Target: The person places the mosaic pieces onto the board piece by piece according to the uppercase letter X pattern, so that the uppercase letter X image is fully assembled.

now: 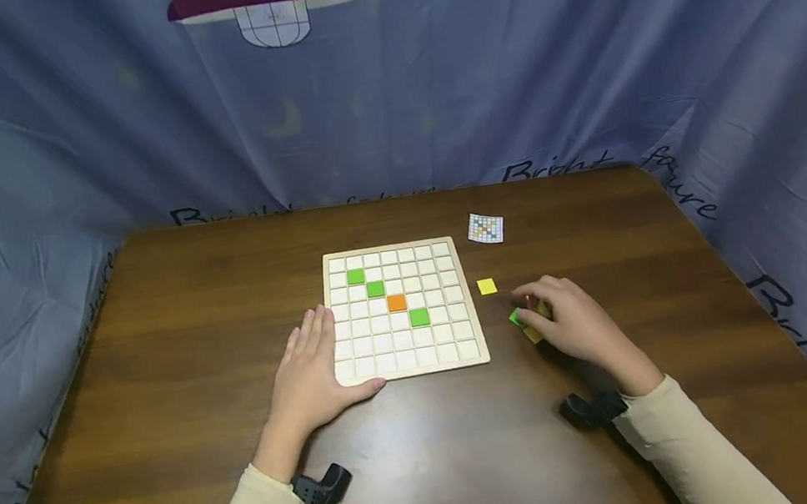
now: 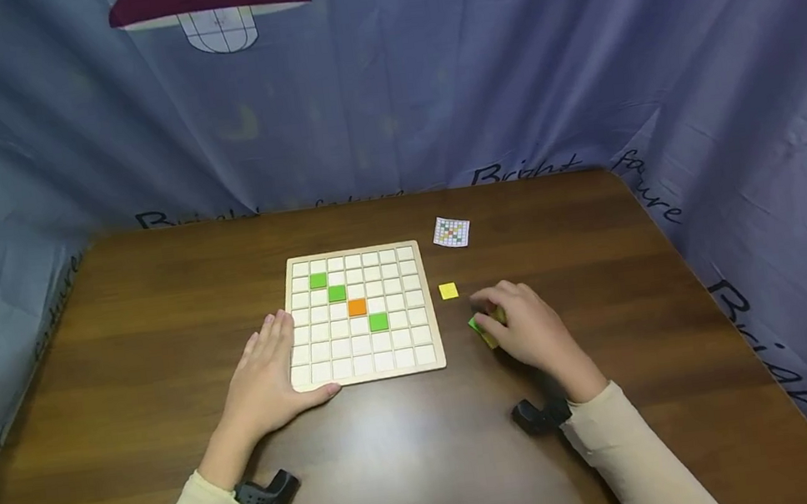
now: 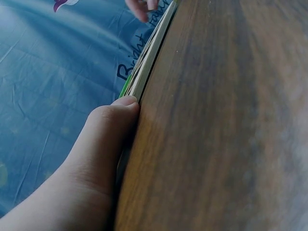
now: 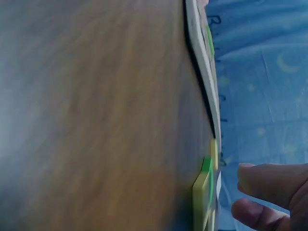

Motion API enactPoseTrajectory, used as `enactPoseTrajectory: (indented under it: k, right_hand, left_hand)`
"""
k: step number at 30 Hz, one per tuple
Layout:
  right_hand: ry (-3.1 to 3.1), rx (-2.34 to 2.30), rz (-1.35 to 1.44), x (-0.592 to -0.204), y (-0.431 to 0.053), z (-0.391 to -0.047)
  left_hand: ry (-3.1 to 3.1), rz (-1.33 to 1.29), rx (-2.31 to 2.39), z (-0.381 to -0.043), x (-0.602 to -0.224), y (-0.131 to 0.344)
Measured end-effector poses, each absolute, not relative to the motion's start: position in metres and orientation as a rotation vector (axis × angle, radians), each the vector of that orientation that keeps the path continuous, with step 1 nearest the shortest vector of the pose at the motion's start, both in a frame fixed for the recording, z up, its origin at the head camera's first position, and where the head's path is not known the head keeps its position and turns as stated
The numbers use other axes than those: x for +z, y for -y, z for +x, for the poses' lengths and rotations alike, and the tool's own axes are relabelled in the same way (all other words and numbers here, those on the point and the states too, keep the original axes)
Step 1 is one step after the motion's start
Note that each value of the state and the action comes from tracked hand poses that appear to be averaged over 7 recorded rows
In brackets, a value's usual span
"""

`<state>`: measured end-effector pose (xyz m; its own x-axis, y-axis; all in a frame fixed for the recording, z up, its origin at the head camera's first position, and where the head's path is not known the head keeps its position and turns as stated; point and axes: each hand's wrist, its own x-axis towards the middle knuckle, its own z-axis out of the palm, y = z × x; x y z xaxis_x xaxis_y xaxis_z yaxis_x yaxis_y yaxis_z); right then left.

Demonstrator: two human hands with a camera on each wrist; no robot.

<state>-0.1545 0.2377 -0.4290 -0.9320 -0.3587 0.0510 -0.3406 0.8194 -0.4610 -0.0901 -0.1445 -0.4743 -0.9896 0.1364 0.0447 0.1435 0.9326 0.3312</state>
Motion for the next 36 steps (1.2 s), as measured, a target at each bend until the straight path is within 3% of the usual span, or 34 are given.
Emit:
enactPoseTrajectory:
  k: [15,36]
  right_hand:
    - [-3.022,-0.633,-0.614,-0.434,-0.235,-0.167]
    - [-2.867,-0.859,-0.649,-0.444,-0.241,-0.157]
  left_hand:
    - [3.021,-0.250,-0.474,-0.110,-0.460,0.156]
    - [3.058,-0.213,-0.512,-0.090,-0.478,0.144]
